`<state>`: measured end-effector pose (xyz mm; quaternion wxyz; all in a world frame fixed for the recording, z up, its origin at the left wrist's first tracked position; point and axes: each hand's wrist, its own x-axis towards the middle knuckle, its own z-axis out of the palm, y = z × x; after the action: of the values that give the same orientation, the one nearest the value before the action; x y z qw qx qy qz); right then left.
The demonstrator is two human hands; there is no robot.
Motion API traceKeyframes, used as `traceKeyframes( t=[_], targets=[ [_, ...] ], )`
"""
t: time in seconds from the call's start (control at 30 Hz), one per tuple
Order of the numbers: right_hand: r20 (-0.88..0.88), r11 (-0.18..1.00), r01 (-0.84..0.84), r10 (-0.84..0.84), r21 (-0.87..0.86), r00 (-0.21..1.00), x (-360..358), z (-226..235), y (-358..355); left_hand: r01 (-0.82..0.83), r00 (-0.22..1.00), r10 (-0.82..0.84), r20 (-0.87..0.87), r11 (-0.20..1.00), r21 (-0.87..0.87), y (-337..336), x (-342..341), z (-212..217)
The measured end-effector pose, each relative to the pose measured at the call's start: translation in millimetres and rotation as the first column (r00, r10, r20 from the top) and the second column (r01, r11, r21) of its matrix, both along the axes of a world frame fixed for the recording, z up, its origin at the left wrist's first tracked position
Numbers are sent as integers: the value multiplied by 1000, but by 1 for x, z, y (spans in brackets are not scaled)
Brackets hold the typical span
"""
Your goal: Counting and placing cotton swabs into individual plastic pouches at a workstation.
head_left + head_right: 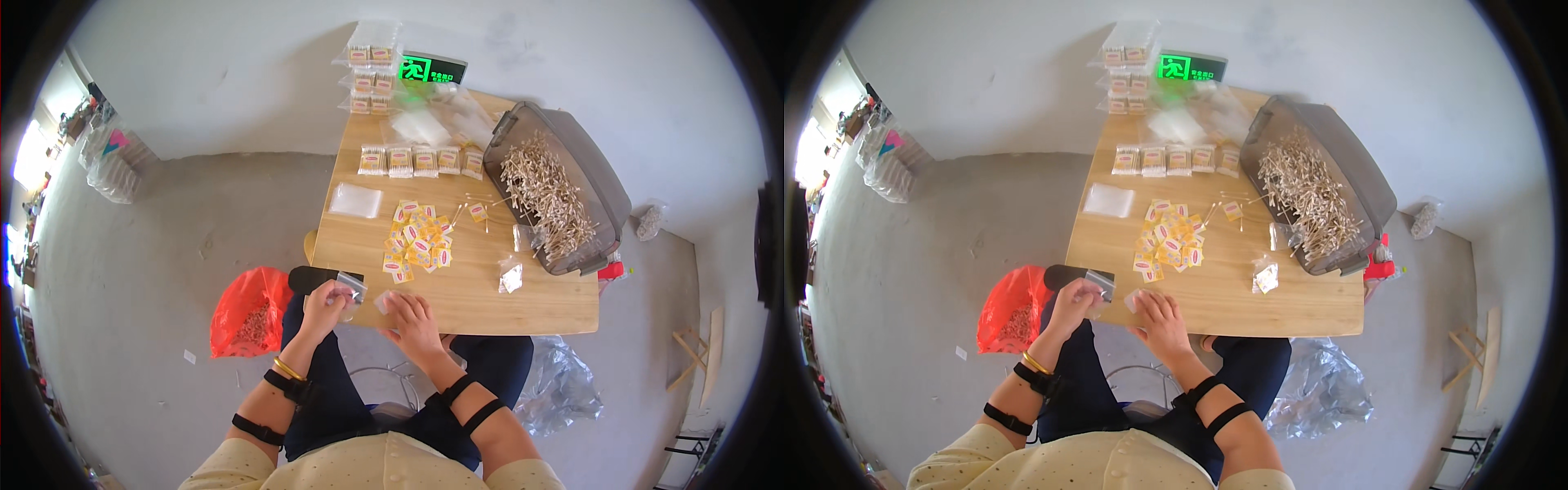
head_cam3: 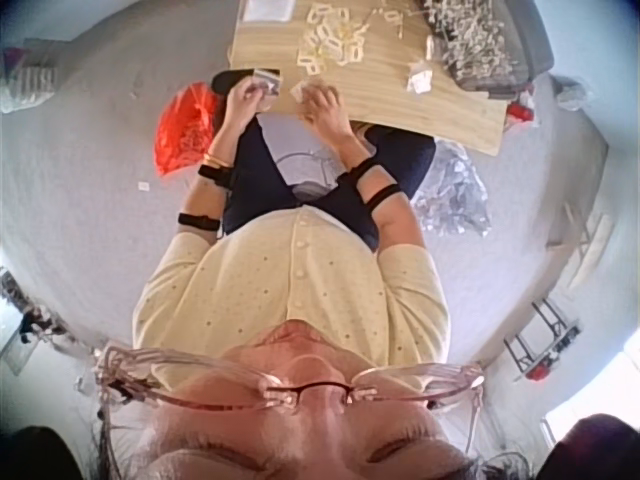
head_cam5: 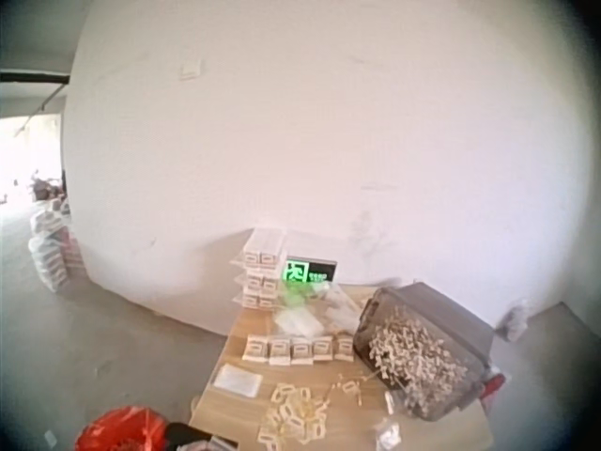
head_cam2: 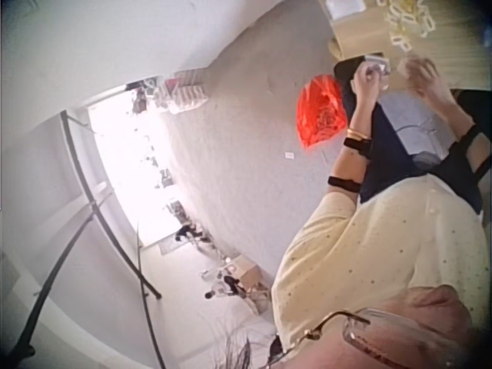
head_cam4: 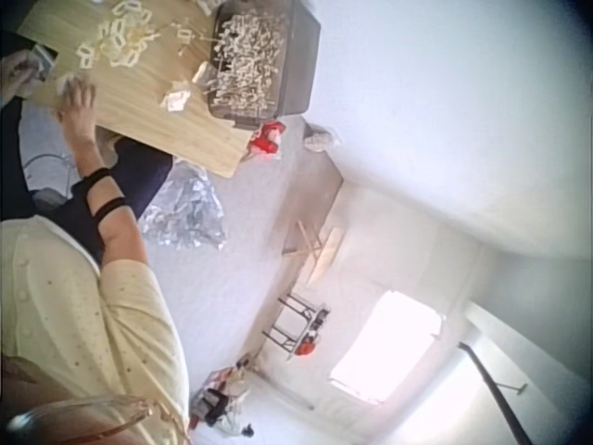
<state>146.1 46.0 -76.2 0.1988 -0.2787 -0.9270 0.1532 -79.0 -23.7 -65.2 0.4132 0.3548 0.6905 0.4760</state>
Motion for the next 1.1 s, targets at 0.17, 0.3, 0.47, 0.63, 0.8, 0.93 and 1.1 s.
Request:
traceKeyframes(
  t=[0.17, 0.3, 0.47, 0.63, 0.8, 0.93, 1.1],
  targets=[
    [-59, 975, -180, 189, 133, 980, 17, -16, -3, 46, 999, -46, -3, 999, 2, 3, 9, 15],
    [-183, 980, -198, 195, 3, 964, 13, -20, -1, 45, 997, -48, 55, 997, 61, 7, 9, 11],
    [-385, 773, 295, -560, -562, 734, -12, 3, 58, 18, 998, -22, 63, 998, 53, 6, 4, 8],
    [-356, 758, 643, -634, -110, 686, 53, 27, 119, 228, 973, -228, 44, 974, 6, 12, 13, 10],
    [-191, 543, 833, -833, -103, 519, 161, -12, 147, 450, 810, -493, -317, 870, -204, 46, 44, 5],
    [-26, 617, 754, -777, -226, 629, 172, -25, 143, 255, 797, -357, -488, 930, -264, 100, 51, 10],
    [-128, 535, 516, -767, -669, 629, 168, -30, 143, 318, 905, -291, -312, 947, 41, 114, 57, 34]
  ],
)
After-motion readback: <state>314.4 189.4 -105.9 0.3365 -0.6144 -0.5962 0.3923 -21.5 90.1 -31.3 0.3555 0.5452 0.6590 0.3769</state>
